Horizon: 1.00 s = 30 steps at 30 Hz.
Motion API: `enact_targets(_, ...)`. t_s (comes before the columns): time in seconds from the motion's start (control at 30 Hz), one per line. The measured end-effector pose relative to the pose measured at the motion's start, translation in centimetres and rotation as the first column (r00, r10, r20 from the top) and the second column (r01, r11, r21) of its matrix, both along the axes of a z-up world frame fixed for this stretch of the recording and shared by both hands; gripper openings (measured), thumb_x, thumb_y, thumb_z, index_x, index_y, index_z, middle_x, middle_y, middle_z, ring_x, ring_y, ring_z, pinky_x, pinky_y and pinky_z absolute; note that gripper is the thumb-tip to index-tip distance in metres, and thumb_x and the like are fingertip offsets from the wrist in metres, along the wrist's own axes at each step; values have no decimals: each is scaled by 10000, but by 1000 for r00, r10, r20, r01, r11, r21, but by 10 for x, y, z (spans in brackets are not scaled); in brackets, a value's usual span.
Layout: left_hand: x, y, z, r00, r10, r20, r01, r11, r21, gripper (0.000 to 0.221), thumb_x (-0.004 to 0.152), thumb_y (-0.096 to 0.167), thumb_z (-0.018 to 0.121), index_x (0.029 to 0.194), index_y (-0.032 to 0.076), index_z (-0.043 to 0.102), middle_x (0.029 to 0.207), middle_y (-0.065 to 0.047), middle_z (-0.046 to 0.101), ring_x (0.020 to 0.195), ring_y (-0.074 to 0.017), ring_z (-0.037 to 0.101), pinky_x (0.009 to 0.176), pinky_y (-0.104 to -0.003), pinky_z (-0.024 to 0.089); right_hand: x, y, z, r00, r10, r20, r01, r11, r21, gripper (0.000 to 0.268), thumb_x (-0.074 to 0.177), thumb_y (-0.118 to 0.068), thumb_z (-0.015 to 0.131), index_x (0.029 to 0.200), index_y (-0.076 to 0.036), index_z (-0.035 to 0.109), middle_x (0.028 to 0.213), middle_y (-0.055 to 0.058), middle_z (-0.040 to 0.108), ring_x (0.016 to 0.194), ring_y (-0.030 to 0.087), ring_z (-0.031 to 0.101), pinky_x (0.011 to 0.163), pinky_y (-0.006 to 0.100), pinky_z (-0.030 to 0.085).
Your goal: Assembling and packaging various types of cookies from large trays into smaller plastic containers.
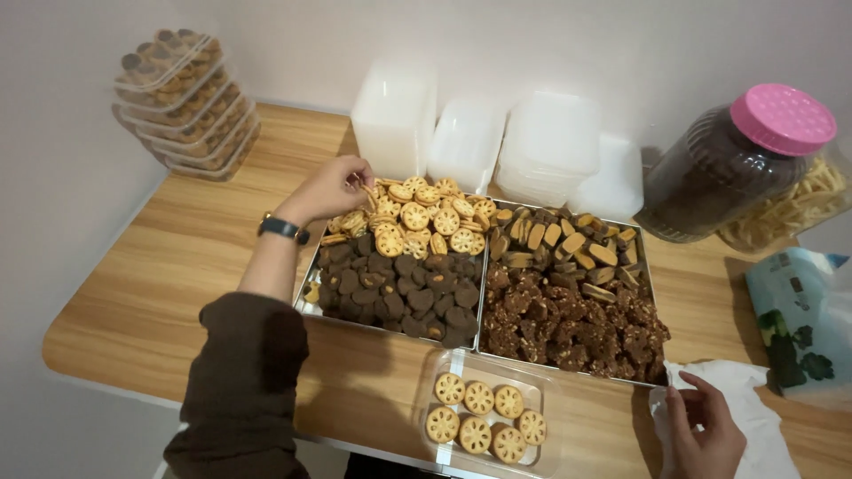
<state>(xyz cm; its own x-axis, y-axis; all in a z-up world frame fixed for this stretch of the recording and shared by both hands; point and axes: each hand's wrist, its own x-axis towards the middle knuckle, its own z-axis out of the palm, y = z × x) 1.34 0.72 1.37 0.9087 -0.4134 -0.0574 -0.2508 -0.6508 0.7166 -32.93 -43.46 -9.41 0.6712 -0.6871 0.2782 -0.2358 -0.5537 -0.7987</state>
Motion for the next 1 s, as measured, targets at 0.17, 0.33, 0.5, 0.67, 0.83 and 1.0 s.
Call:
enact_targets(0.17,-93,-16,-4,949,-71,306,242,786,-568,102,948,69,650,1007,120,585,1024,-33,606,900,-138,604,835,-250,548,-9,-4,-7,991,-20,134,31,996,-83,238,1112,-43,686,1328,54,681,972,180,664,831,222,581,821,333,480)
enact_targets(0.33,-180,-90,-31,895,-33,445,385,560,-734,180,876,-14,702,959,108,599,992,-50,620,890,-166,615,808,-264,529,1,14,17,956,141,256,-125,989,-75,236,1010,15,679,1234,85,656,982,207,682,893,249,647,909,353,537)
enact_targets(0.5,-191,-149,-56,929,-353,-113,24,363,-931,122,957,-10,601,1028,89,588,988,-42,638,890,-141,615,832,-285,526,42,67,79,714,699,-38,-662,657,-360,442,860,-327,728,1262,-148,689,1236,95,719,1099,218,709,953,387,593)
enact_targets(0.67,-189,-155,-81,910,-323,-261,-53,533,-845,148,925,86,707,1033,98,605,975,-35,646,887,-146,630,822,-280,519,81,89,52,614,783,99,-746,617,-249,388,904,-229,711,1277,-127,681,1168,81,709,1036,209,704,907,327,619)
enact_targets(0.83,-194,-152,-79,899,-337,-281,-36,581,-813,202,915,150,749,1043,97,602,974,-39,624,897,-151,632,841,-293,575,87,89,36,618,759,203,-752,647,-129,294,910,-161,703,1197,-103,735,1065,84,749,943,199,730,826,285,624)
enact_targets(1.0,-191,-154,-89,820,-511,-260,-18,429,-903,321,926,113,720,1215,40,601,1158,-130,667,983,-231,688,884,-362,638,93,66,4,615,676,407,-780,443,443,322,880,-38,737,1201,-22,742,1131,150,742,961,232,722,815,339,627)
